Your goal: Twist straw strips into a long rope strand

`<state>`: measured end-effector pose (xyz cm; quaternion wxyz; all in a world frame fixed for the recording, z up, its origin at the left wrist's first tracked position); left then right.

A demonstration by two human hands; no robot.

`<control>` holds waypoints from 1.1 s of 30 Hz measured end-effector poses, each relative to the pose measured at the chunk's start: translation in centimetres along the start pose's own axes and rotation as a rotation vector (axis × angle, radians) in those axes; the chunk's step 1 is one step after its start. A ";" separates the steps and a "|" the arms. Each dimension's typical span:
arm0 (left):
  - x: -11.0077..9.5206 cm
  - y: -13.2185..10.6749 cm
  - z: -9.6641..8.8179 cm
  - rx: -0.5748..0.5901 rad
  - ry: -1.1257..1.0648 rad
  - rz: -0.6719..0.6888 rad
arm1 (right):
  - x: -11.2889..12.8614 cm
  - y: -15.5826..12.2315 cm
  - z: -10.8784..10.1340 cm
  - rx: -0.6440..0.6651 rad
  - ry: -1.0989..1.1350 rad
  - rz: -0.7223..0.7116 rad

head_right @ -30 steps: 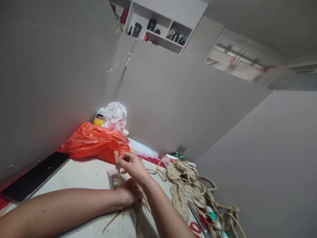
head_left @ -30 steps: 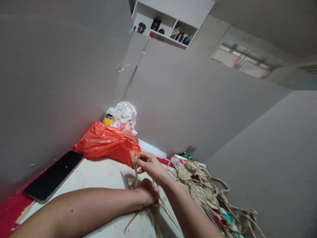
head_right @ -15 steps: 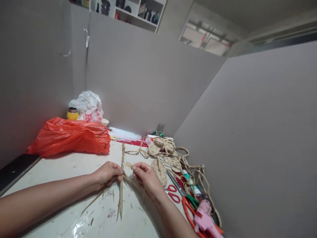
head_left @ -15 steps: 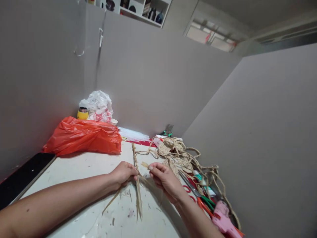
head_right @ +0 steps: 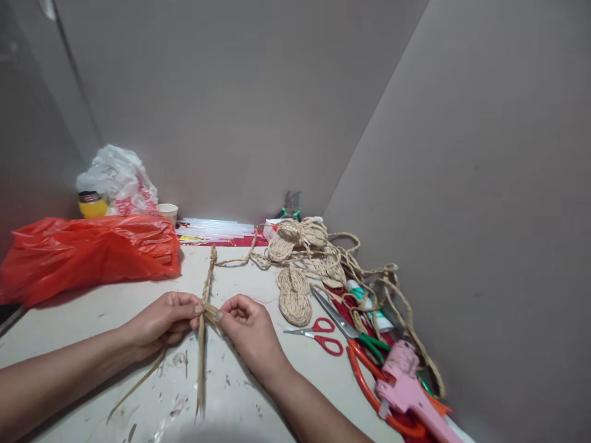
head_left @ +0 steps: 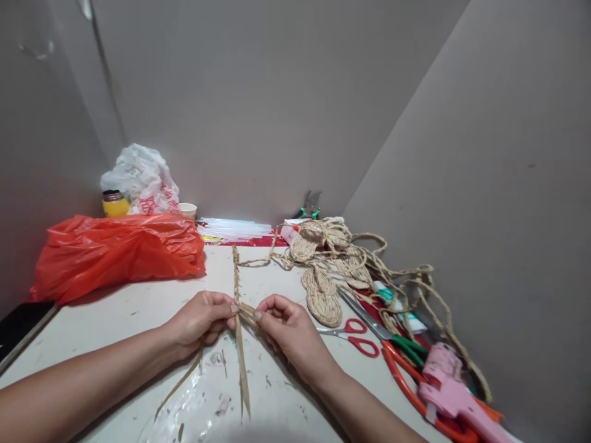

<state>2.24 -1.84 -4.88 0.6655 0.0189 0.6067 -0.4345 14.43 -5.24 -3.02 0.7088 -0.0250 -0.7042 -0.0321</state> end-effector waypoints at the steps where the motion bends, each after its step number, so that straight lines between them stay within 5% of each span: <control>1: 0.0 0.0 0.0 -0.002 0.004 -0.005 | 0.2 0.0 0.0 -0.005 0.004 0.008; 15: -0.5 0.0 0.1 -0.057 0.051 -0.019 | 0.2 -0.1 0.9 0.062 -0.126 -0.037; 26: -0.4 0.2 0.3 -0.051 0.073 -0.013 | 2.0 0.0 -0.5 0.041 -0.565 -0.234; 33: -0.2 0.4 0.2 -0.048 0.097 -0.002 | -0.1 0.0 1.4 0.230 -0.372 -0.042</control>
Point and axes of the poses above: each hand's wrist, its own y-axis towards the middle knuckle, its own z-axis out of the palm, x = y × z, the point moved 9 cm from there along y, towards the middle knuckle, and after that the axes turned 9 degrees about -z, right-handed, at the moved point
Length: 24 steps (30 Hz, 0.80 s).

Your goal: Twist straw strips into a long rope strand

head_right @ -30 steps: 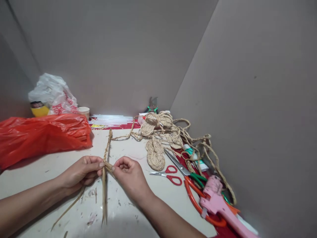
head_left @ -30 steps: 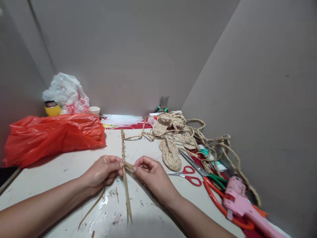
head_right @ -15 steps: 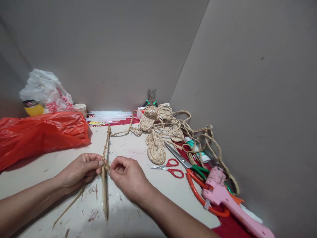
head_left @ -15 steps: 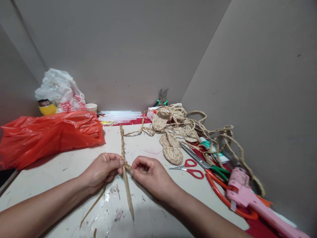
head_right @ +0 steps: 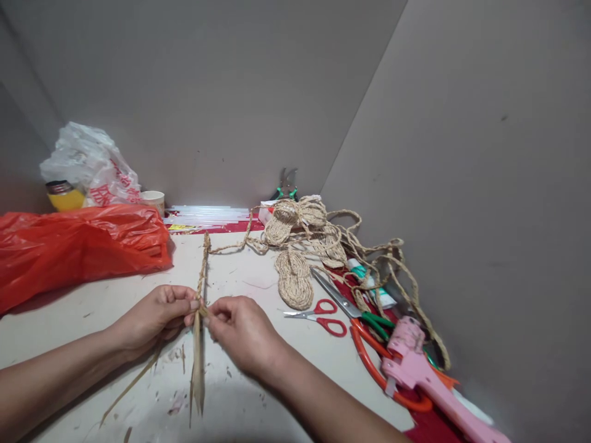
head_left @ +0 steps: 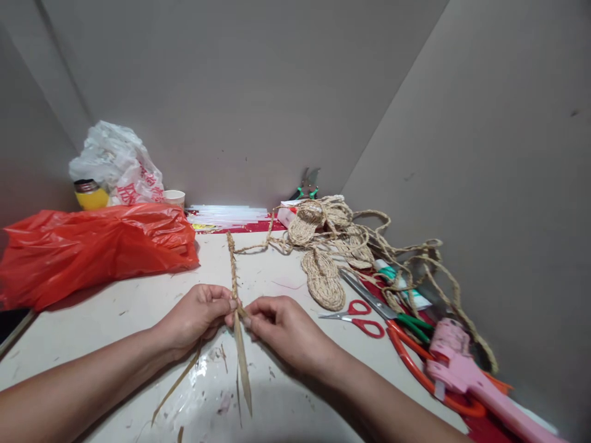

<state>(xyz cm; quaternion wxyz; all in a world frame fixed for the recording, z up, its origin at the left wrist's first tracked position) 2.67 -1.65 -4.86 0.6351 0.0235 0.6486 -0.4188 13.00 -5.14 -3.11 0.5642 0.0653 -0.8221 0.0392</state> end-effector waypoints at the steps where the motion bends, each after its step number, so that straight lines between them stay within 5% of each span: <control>1: 0.0 0.0 0.0 -0.007 0.012 0.009 | -0.2 0.0 0.2 0.016 0.037 0.029; 13: -0.2 -0.2 0.0 -0.128 0.061 0.142 | -0.8 -0.5 2.7 -0.025 0.257 0.244; 18: -0.7 -0.6 -0.3 -0.169 0.044 0.203 | 1.8 -0.5 0.9 -0.170 -0.404 0.015; 24: -0.4 -0.4 -0.6 -0.176 -0.028 0.188 | 5.1 -0.5 2.0 -0.133 -1.015 -0.090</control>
Point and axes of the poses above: each hand's wrist, its own y-axis towards the middle knuckle, its own z-axis out of the palm, x = y × z, the point moved 9 cm from there along y, towards the middle knuckle, and after that the axes turned 9 degrees about -z, right-handed, at the moved point
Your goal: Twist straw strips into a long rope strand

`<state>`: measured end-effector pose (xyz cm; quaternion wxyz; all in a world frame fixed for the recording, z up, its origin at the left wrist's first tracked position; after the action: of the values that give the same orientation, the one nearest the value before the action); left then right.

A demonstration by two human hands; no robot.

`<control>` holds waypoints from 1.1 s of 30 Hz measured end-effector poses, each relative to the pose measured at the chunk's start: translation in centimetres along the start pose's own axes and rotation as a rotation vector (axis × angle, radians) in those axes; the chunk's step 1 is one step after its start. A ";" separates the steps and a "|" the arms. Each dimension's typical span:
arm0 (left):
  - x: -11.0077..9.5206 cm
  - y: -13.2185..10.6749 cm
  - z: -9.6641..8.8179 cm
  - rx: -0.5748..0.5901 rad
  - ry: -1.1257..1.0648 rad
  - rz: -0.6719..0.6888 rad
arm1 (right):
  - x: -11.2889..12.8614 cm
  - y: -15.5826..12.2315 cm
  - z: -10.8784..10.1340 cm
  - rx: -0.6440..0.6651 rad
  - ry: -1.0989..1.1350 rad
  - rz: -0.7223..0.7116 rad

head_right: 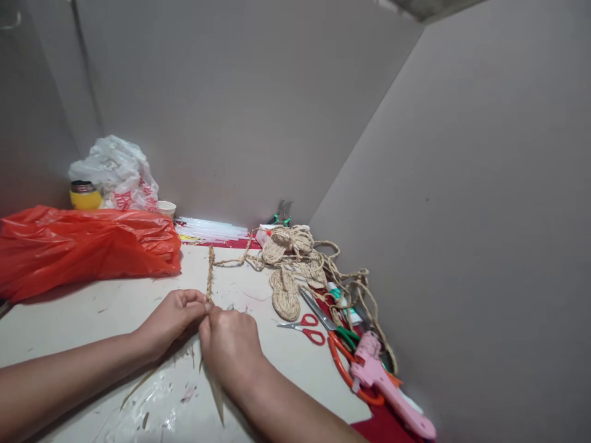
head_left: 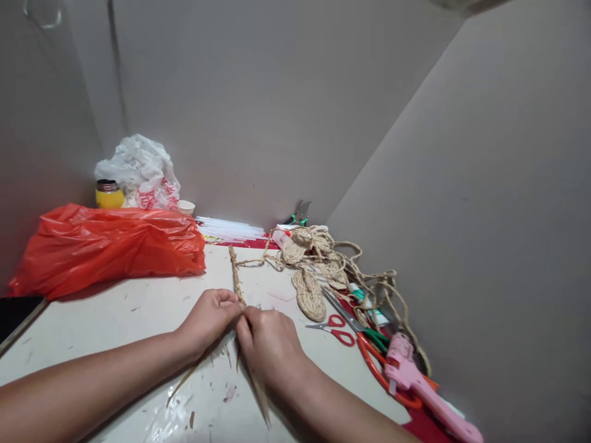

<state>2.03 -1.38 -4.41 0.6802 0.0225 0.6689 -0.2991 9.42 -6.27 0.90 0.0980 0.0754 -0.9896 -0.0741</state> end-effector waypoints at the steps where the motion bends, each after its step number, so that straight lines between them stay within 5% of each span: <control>1: 0.1 0.1 -0.2 -0.010 -0.016 -0.006 | 0.4 0.0 -0.1 0.015 -0.039 -0.020; 5: 0.5 0.4 -0.1 0.031 -0.069 -0.072 | 0.5 0.0 -1.0 0.069 0.089 -0.109; 9: 0.1 0.5 0.5 0.144 -0.077 -0.107 | -3.1 1.2 -3.1 -0.101 0.394 -0.005; 11: -0.2 0.5 0.7 0.196 -0.088 -0.112 | -4.2 2.0 -2.4 -0.139 0.635 0.017; 16: -0.4 0.4 0.8 0.218 -0.088 -0.094 | -1.8 2.2 4.3 0.322 1.270 0.112; 24: -1.1 -0.1 1.2 0.230 -0.105 -0.044 | -1.9 0.9 5.8 0.510 1.351 0.179; 33: -1.6 0.1 0.3 0.165 0.036 -0.022 | -1.6 0.9 6.0 0.578 1.509 0.205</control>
<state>2.47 -0.78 -2.96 0.6605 0.0763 0.6543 -0.3604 9.62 -4.33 -5.01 0.7213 0.0362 -0.6392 0.2643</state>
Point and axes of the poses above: each hand's wrist, its own y-axis towards the middle knuckle, its own z-axis out of the palm, x = y × z, the point moved 9 cm from there along y, towards the middle knuckle, and after that the axes turned 9 degrees about -z, right-handed, at the moved point
